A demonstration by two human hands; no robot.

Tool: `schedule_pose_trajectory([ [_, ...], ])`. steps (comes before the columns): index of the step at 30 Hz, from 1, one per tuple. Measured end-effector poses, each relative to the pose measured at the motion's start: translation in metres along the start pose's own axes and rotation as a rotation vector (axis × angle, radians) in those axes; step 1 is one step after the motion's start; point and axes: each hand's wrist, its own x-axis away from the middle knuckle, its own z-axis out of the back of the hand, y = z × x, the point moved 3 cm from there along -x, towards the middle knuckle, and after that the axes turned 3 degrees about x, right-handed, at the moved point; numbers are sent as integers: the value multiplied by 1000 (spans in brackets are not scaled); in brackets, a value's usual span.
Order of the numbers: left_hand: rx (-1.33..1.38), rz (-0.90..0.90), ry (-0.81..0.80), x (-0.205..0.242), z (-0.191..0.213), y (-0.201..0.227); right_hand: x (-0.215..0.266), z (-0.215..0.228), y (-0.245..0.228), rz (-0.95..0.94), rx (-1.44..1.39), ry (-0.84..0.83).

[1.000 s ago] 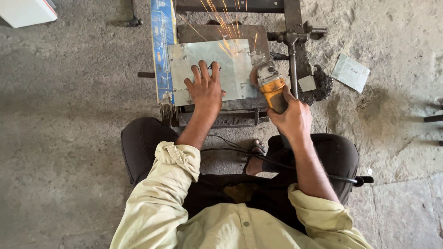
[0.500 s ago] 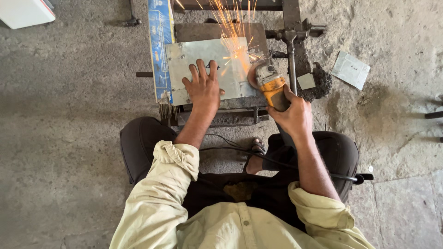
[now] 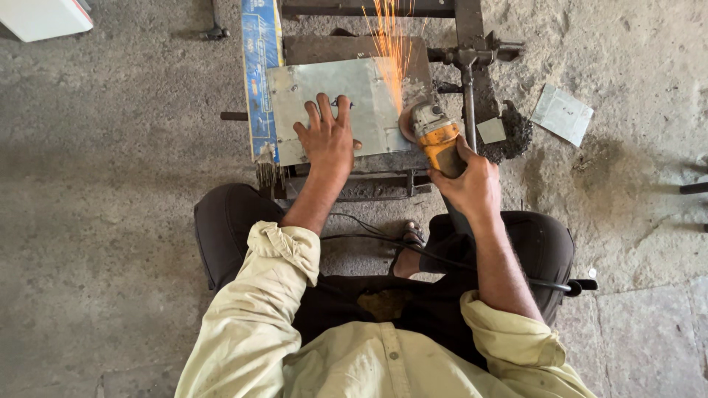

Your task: The person welds a rectangular metal plate clamped to a workbench using a handheld welding torch, creating sparks and molten beads. They then use a hammer to chip away slag and inspect the welds. Finally, they use an angle grinder to smooth the welded surface, generating a shower of sparks.

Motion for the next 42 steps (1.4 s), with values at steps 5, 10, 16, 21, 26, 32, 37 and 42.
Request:
schedule_pose_trajectory([
  [5, 9, -21, 79, 1, -2, 0, 2, -2, -8, -33, 15, -83],
  [10, 28, 7, 13, -1, -1, -3, 9, -4, -15, -21, 21, -141],
  [16, 15, 60, -113, -10, -3, -2, 22, -6, -5, -28, 30, -164],
  [21, -82, 11, -33, -8, -20, 1, 19, -8, -6, -34, 60, -139],
  [26, -106, -80, 230, 11, -42, 17, -30, -16, 1, -18, 66, -89],
  [32, -332, -136, 114, 29, -45, 41, -98, -33, -35, 166, 120, -83],
  [37, -311, -178, 86, 30, -48, 49, -124, -74, -94, 282, 69, -192],
  [42, -181, -153, 78, 23, -65, 54, -136, -90, -130, 263, 200, -279],
])
